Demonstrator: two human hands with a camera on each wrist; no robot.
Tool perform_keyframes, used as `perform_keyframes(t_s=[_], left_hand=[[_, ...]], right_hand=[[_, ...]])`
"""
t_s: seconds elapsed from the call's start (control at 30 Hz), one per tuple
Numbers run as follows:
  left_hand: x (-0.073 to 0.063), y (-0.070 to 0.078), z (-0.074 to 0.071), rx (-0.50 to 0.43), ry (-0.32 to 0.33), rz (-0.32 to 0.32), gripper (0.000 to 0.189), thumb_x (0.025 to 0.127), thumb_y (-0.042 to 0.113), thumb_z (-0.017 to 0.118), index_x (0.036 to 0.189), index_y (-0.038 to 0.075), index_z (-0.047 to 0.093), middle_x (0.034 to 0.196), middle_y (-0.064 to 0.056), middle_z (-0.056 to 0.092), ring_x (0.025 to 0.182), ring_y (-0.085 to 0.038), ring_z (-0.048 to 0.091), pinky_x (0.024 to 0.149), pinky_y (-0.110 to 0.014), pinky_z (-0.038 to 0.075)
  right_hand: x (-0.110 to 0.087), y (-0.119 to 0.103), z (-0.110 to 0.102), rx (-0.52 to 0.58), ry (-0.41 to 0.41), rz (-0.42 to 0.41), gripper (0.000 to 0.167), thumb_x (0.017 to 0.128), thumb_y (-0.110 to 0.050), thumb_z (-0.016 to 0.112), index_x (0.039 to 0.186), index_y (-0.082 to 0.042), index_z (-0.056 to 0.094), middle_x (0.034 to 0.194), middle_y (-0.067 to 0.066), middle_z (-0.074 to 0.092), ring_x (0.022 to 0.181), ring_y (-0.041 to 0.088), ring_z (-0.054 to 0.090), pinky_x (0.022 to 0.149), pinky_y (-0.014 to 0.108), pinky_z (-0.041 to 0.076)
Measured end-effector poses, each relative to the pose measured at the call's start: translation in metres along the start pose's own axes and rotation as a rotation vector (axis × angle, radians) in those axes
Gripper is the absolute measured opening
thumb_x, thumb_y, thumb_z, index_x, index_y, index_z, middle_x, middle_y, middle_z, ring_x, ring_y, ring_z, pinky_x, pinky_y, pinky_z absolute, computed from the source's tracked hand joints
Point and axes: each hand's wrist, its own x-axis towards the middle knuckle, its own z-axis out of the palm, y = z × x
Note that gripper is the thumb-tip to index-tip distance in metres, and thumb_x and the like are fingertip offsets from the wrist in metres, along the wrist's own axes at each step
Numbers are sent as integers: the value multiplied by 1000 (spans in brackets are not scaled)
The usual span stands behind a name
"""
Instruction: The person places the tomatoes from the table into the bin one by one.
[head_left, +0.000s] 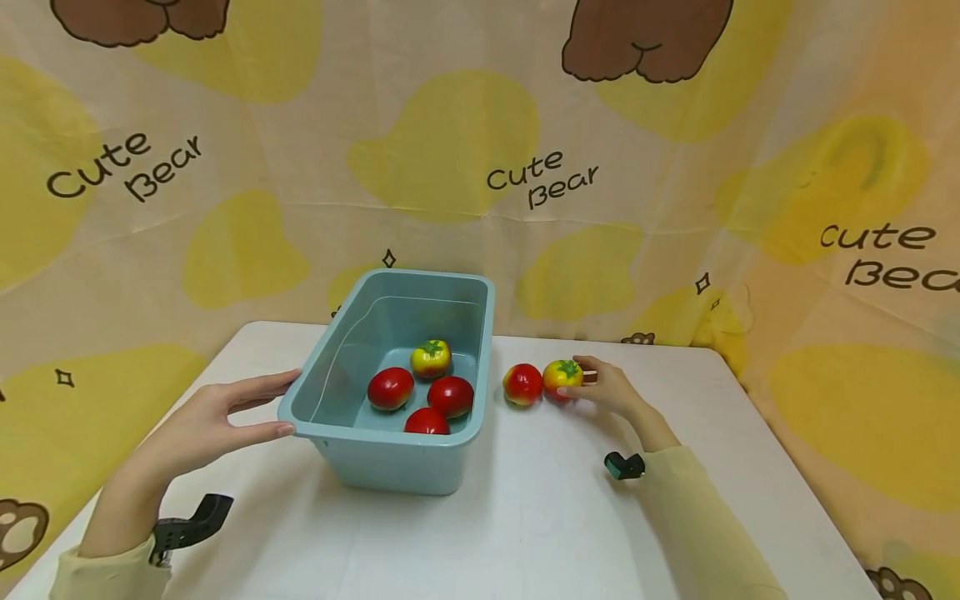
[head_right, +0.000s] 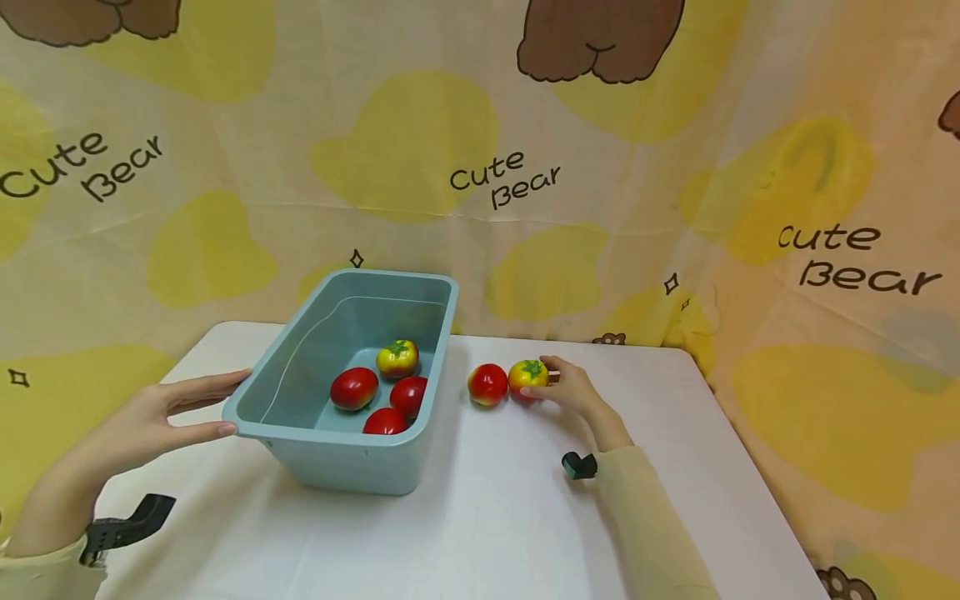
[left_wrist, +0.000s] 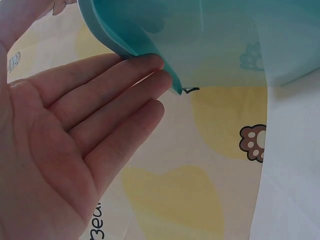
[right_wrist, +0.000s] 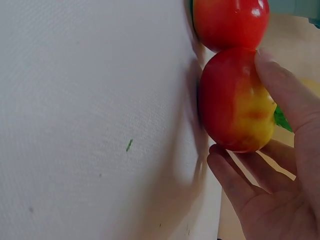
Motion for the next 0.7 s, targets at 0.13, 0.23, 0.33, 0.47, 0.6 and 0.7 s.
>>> perform_keyframes(t_s=[0.13,0.23,0.33,0.47,0.6,0.7], left_hand=[[0,0,0,-9,1,9,61,80,33,76,136,29,52,132,4,59,110,16,47,87,-5,39],[1,-1,0,-12,-1,9,61,80,33,76,136,29,52,133,3,59,110,17,47,87,-5,39],[1,-2,0,-11,-2,9,61,80,33,76,136,29,52,133,3,59,110,17,47,87,-5,39],[1,-2,0,-6,-2,10,61,80,33,76,137,29,52,133,3,59,110,16,46,87,-5,39],[1,-2,0,-8,-4,7,61,81,33,76,137,28,52,133,3,59,110,17,46,87,-5,39],[0,-2,0,-11,-4,6,61,81,33,76,137,28,52,133,3,59,110,17,46,87,-5,39]], right_hand=[[1,1,2,9,2,20,79,80,-42,74,141,-4,41,138,20,48,118,38,52,98,47,47],[1,1,3,11,6,33,78,80,-41,74,140,-4,42,138,20,49,119,38,53,98,47,46],[1,1,3,7,10,38,77,81,-41,74,140,-4,42,138,20,49,118,38,53,98,47,46],[0,1,2,-2,11,47,78,81,-41,74,140,-3,41,137,21,48,117,37,53,98,46,47],[0,1,2,-8,10,58,78,81,-42,73,141,-3,41,138,21,48,118,37,53,98,46,47],[1,2,3,-10,15,69,79,80,-43,74,141,-4,42,138,20,48,117,37,53,98,46,47]])
